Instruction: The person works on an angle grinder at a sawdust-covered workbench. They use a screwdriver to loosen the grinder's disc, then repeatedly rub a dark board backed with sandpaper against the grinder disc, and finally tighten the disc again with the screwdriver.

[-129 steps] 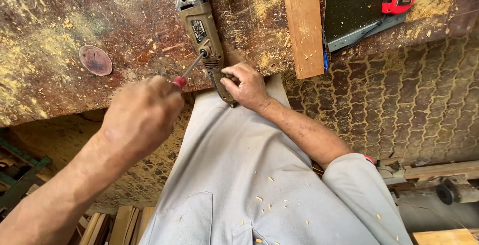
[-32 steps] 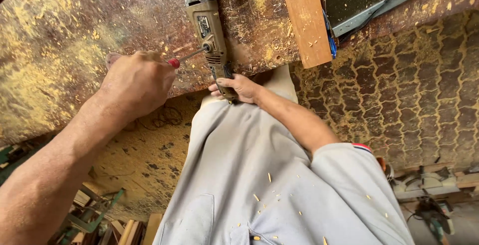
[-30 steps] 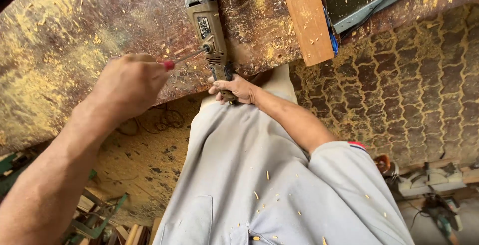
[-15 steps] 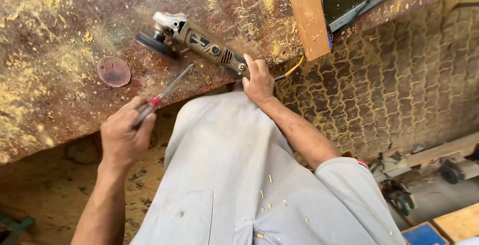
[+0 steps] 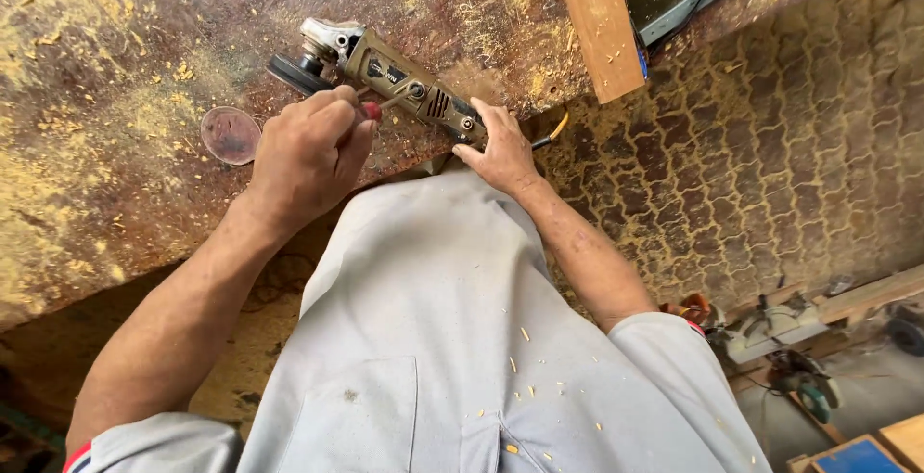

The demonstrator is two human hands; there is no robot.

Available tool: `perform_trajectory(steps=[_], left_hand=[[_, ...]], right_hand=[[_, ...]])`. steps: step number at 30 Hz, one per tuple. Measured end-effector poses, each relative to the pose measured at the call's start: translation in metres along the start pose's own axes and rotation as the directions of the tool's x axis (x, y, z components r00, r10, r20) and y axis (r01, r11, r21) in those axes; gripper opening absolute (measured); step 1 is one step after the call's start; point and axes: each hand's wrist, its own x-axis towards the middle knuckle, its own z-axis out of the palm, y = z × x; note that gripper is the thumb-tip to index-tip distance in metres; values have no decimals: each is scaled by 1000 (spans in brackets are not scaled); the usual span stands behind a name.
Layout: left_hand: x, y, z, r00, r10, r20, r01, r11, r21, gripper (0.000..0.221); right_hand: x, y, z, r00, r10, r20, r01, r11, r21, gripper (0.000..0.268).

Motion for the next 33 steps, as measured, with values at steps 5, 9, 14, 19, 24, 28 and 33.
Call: perform_trajectory(steps=[5,9,14,19,24,28,33], left_hand=[[23,11,-5,999,5,-38,-4,1000,21,30],[55,28,-16,880,-374,294,192,844,500,41],[98,40,-19,758,-383,529,-97,735,671,42],[134,62,-8,495,-296,817,-702,418,577,35],[136,76,9,307,-575,758,-523,564,640,38],[140,88,7,334,-667,666,-322,584,745,26],[147,88,-6,219,-896,387,444,444,778,51]], right_hand=[[17,6,7,991,-97,-92,101,994,42,78],[34,-4,4,979,-197,-52,198,980,11,79],[47,-4,-5,973,-86,214,79,996,43,90],[49,15,10,960,-190,204,142,964,226,93],[45,14,16,964,-193,183,146,960,240,93],[45,10,15,959,-166,231,119,972,204,92],[52,13,16,956,-180,233,122,962,244,93]])
